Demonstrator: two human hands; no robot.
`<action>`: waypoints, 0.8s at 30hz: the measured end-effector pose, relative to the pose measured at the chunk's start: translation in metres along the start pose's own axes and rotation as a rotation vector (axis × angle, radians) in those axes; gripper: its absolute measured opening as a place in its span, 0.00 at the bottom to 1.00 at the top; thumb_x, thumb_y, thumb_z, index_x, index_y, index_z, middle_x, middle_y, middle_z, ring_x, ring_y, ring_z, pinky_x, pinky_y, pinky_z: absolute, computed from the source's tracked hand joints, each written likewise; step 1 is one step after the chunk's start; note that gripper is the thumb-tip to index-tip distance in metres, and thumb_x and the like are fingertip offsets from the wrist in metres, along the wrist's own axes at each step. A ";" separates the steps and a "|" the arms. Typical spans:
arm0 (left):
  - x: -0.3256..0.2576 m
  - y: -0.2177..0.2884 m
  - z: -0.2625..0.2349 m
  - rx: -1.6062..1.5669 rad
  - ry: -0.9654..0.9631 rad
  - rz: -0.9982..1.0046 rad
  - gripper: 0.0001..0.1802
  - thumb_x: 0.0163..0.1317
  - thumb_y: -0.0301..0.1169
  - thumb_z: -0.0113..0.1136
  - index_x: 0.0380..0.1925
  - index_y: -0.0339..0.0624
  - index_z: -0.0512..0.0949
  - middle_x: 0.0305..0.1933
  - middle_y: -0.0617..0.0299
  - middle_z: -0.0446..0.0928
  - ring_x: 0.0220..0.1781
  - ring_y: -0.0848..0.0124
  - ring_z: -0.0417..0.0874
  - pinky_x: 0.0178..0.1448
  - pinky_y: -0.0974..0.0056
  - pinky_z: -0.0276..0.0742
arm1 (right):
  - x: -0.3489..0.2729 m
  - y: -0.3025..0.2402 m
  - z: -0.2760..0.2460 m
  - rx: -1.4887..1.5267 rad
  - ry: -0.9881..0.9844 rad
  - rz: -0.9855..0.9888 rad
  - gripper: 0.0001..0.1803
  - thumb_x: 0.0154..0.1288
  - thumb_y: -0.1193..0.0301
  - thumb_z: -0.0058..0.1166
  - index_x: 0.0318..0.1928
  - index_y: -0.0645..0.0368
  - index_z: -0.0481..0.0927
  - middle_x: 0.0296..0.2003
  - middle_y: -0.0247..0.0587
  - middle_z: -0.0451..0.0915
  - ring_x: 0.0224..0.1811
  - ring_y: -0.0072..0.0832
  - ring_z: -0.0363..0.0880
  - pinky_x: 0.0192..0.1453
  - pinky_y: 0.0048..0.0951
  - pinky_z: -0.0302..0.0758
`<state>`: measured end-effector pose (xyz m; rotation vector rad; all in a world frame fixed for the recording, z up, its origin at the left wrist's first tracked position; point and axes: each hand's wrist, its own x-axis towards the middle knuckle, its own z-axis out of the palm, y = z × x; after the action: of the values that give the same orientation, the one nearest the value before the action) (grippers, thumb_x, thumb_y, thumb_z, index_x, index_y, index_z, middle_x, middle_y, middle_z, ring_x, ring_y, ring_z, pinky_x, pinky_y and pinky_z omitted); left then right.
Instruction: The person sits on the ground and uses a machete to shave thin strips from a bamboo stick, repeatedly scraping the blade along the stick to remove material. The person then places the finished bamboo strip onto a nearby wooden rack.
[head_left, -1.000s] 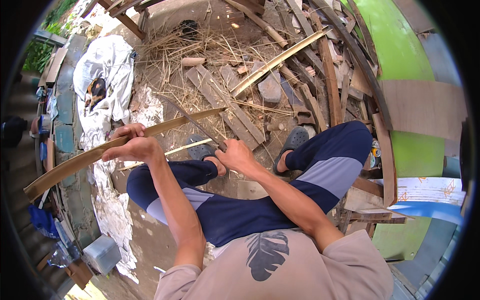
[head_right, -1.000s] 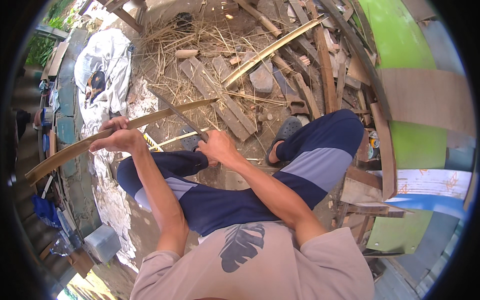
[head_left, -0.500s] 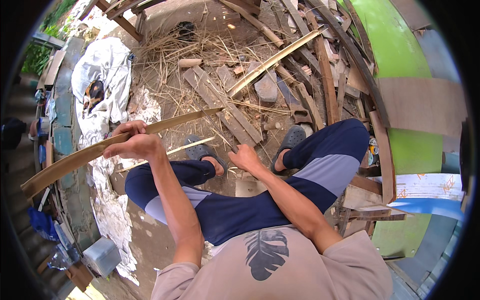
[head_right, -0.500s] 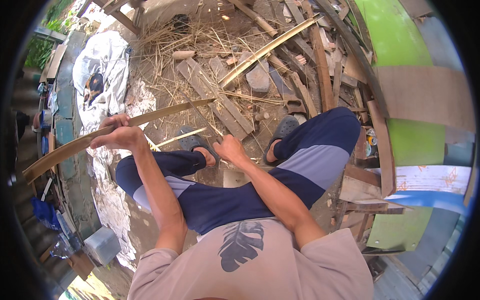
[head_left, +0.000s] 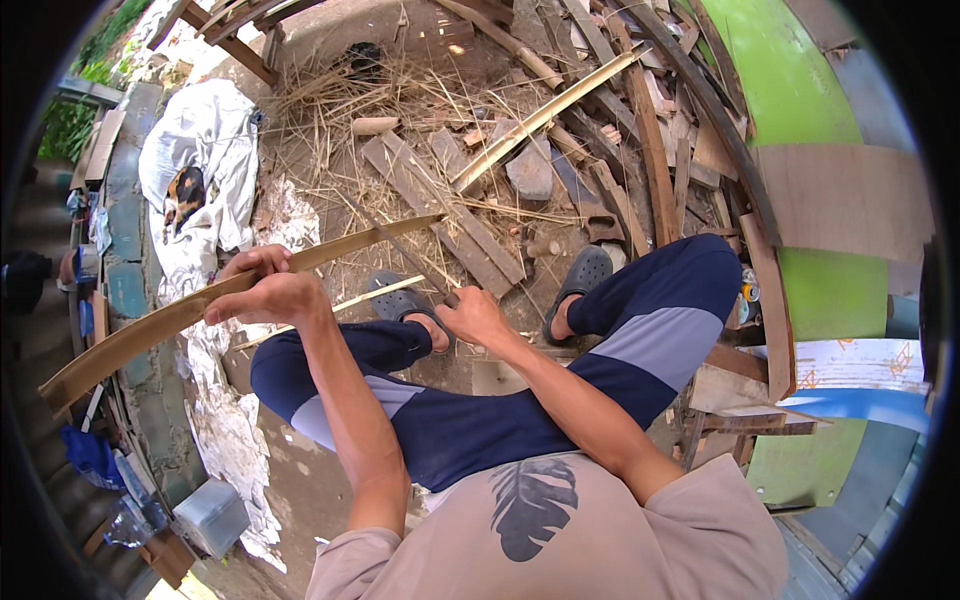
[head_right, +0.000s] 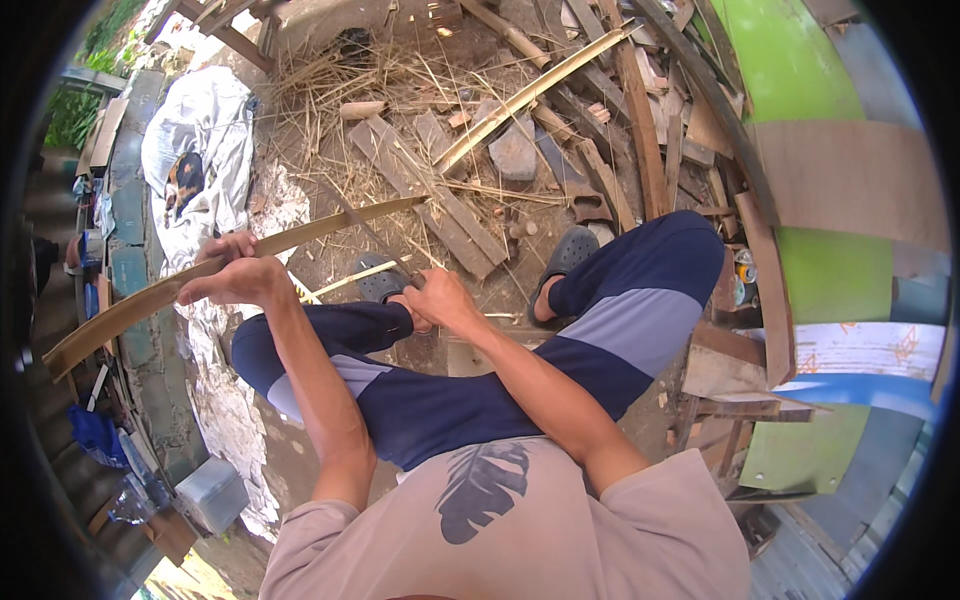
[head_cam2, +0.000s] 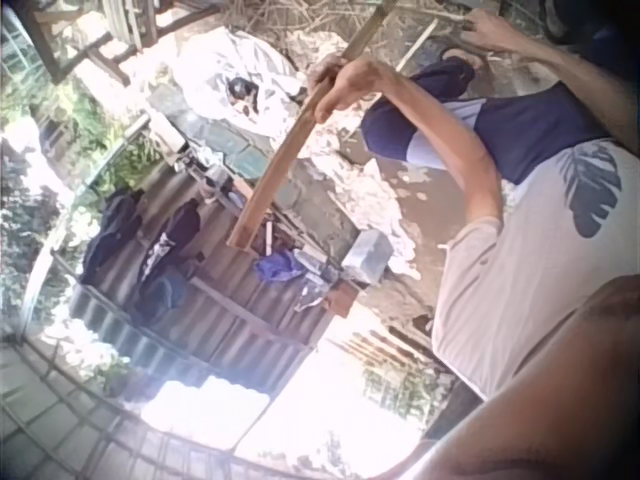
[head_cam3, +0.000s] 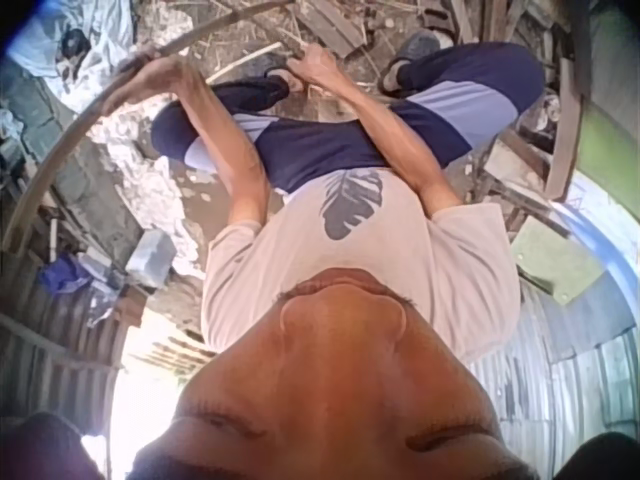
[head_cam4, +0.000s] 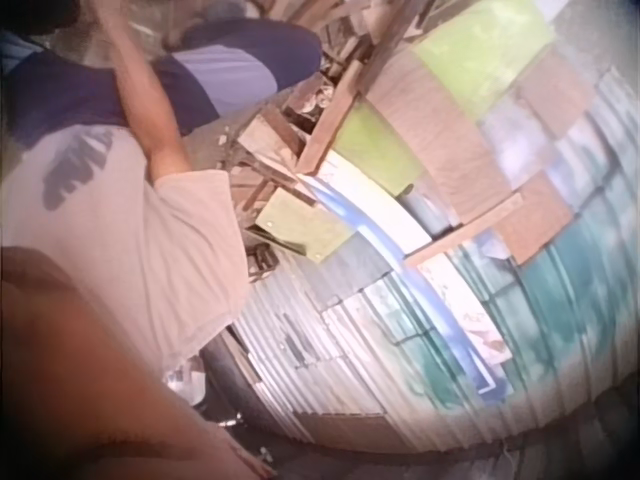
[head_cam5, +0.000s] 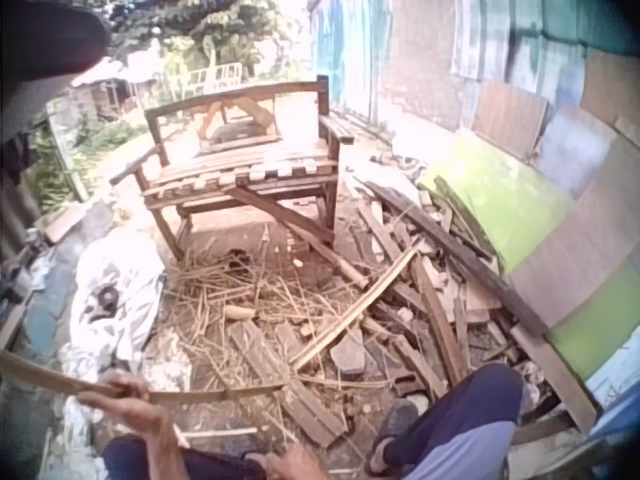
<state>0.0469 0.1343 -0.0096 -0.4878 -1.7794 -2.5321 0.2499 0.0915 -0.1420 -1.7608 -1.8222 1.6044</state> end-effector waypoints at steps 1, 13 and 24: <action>0.000 0.001 0.001 0.002 -0.017 0.009 0.50 0.57 0.79 0.16 0.19 0.40 0.65 0.12 0.59 0.61 0.12 0.70 0.63 0.19 0.70 0.60 | 0.012 0.019 0.000 -0.032 0.016 0.050 0.20 0.54 0.60 0.56 0.33 0.69 0.82 0.30 0.66 0.81 0.37 0.58 0.82 0.46 0.48 0.78; -0.002 -0.002 0.001 0.018 -0.056 0.013 0.51 0.55 0.80 0.16 0.17 0.40 0.65 0.12 0.59 0.61 0.13 0.71 0.64 0.20 0.72 0.61 | -0.043 -0.079 -0.014 0.133 -0.105 -0.206 0.17 0.54 0.61 0.55 0.31 0.66 0.82 0.24 0.64 0.79 0.32 0.59 0.80 0.43 0.50 0.77; -0.002 0.002 0.006 0.041 -0.008 0.017 0.50 0.53 0.81 0.14 0.16 0.42 0.63 0.13 0.59 0.61 0.13 0.71 0.64 0.20 0.72 0.61 | -0.011 -0.027 -0.012 -0.009 -0.033 -0.043 0.20 0.54 0.60 0.55 0.34 0.68 0.83 0.29 0.66 0.81 0.37 0.60 0.82 0.46 0.49 0.78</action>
<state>0.0507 0.1382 -0.0062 -0.5101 -1.8175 -2.4806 0.2450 0.0966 -0.1110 -1.6969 -1.8718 1.6208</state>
